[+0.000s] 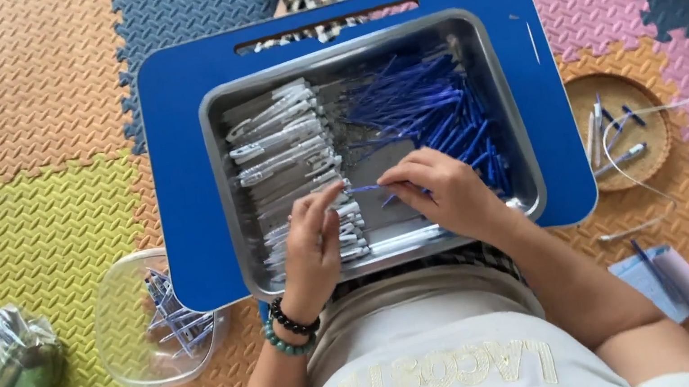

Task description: Assembling pens by manually inserting ink refills into pen barrels.

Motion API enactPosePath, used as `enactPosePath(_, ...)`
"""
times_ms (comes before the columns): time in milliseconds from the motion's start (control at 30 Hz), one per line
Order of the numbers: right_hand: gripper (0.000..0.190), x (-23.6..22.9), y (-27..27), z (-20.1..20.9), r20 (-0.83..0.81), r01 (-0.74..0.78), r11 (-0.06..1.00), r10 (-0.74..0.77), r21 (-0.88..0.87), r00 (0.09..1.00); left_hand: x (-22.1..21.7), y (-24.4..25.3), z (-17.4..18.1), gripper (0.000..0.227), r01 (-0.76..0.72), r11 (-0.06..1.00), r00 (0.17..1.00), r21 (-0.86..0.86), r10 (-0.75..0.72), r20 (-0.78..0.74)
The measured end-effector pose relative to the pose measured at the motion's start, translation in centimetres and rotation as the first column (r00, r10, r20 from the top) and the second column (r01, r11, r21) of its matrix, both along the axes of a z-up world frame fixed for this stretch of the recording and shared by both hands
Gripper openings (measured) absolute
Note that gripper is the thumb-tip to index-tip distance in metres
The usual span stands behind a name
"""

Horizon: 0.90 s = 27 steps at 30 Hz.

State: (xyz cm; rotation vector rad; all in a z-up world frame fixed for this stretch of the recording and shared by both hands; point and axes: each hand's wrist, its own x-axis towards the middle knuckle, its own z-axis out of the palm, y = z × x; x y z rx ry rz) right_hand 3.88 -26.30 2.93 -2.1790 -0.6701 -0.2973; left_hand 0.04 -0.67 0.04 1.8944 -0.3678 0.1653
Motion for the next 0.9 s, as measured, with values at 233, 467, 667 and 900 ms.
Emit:
enactPosePath(233, 0.014, 0.3, 0.1, -0.8, 0.005, 0.041, 0.998, -0.042, 0.037, 0.999, 0.3, 0.6, 0.6, 0.049, 0.019, 0.998, 1.0, 0.053, -0.018, -0.017)
enactPosePath(467, 0.014, 1.7, 0.1, 2.4, 0.102, 0.071, 0.993, -0.081, 0.095, 0.992, 3.6, 1.2, 3.7, 0.053, -0.035, 0.856, 0.953, -0.517, -0.127, -0.275)
enactPosePath(667, 0.019, 2.6, -0.8, 5.6, -0.047, 0.169, 0.918, -0.163, 0.359, 0.986, 8.6, 2.7, 7.2, 0.053, -0.116, 0.396, 0.895, -0.911, -0.355, -0.269)
enactPosePath(900, 0.022, 3.5, -2.1, 6.2, -0.172, 0.027, 0.62, 0.176, 0.784, 0.969, 9.0, 2.6, 8.5, 0.051, -0.04, 0.414, 0.902, -0.909, -0.377, -0.211)
